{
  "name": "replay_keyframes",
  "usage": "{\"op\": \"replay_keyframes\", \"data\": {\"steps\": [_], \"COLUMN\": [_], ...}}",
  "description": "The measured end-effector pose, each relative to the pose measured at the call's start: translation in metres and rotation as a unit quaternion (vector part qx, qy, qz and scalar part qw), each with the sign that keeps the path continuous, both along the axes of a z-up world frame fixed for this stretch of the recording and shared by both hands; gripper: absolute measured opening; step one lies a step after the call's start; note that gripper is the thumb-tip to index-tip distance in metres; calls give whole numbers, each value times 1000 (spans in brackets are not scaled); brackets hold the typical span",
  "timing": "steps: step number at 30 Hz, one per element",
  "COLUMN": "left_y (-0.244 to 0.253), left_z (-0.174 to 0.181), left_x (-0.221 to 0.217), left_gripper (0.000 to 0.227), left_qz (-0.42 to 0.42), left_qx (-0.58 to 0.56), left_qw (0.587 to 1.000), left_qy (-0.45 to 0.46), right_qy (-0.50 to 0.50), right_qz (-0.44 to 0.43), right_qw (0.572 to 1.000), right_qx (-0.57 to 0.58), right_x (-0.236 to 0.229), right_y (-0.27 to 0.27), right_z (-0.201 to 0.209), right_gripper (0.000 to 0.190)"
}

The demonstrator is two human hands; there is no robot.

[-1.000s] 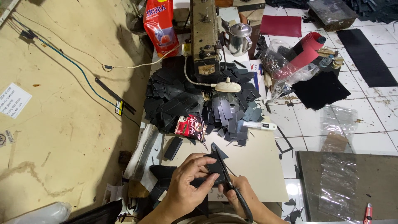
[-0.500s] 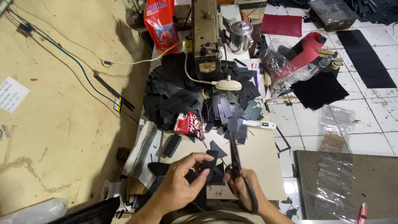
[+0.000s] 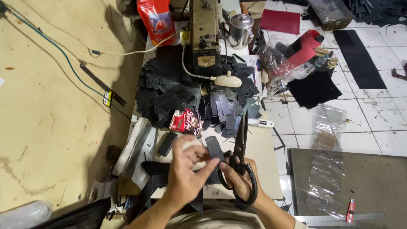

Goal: Trimming small pieces of black material using scissors at a workbench in a leather workshop.

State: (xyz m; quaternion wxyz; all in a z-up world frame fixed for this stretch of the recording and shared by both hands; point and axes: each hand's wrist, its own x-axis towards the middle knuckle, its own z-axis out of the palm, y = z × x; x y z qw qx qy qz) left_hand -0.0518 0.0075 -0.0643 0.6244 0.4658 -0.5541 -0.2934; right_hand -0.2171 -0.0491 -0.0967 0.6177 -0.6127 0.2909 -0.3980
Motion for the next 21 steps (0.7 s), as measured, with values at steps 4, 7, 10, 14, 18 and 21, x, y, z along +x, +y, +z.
{"op": "replay_keyframes", "data": {"steps": [4, 7, 10, 14, 18, 21], "left_y": [3, 1, -1, -4, -4, -2], "left_z": [10, 21, 21, 20, 20, 21], "left_x": [-1, 7, 13, 14, 12, 12], "left_gripper": [31, 10, 18, 27, 30, 28], "left_qz": [14, 31, 87, 99, 99, 99], "left_qx": [16, -3, -7, -8, -13, 4], "left_qw": [999, 997, 989, 992, 990, 987], "left_qy": [-24, -73, -117, -83, -100, -125], "right_qy": [-5, -25, 22, -16, 97, 140], "right_qz": [-6, -26, -11, 83, 92, 97], "right_qw": [999, 996, 999, 994, 990, 985], "right_qx": [43, 82, 26, 64, -37, -24], "right_x": [3, 3, 0, -6, -6, -6], "right_y": [0, 2, 10, 22, 29, 26], "right_z": [-8, -17, -21, -55, -29, -26], "right_gripper": [46, 24, 41, 71, 89, 95]}}
